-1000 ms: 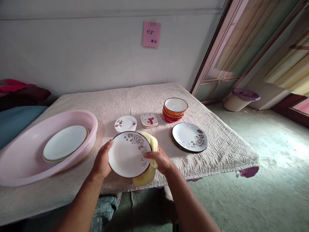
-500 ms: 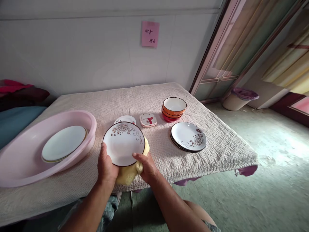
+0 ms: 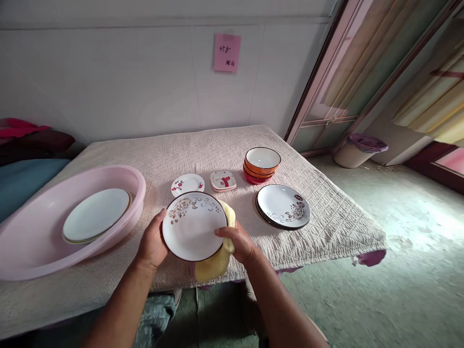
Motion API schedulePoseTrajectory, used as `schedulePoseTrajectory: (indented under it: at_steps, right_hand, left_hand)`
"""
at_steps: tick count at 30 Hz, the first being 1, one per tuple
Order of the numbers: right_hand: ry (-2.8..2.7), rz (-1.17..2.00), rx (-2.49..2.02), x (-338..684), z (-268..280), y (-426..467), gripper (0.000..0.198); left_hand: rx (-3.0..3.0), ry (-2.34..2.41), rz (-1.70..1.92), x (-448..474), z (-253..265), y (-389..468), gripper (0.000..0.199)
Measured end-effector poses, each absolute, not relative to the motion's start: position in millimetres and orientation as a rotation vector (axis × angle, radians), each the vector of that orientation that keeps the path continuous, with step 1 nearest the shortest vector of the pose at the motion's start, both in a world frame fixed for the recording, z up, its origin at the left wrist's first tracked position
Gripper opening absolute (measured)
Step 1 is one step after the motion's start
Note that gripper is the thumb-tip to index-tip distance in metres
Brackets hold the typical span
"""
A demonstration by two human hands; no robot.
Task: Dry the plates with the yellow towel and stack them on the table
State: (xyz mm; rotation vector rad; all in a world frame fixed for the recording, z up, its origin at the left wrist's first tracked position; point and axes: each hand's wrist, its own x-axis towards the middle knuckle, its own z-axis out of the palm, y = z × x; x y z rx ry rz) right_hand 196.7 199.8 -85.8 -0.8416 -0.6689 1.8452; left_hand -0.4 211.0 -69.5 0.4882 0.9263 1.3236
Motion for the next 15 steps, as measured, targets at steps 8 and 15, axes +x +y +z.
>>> schedulePoseTrajectory:
  at_steps: [8, 15]
  right_hand:
    - [-0.661, 1.830, -0.735, 195.5, -101.8, 202.9, 0.057]
    - [-0.578, 1.828, -0.677, 159.3, -101.1, 185.6, 0.056]
  left_hand:
    - [0.372, 1.076, 1.420, 11.4, -80.0, 212.0, 0.048]
    - [0.140, 1.101, 1.576, 31.5, -82.0, 206.8, 0.050]
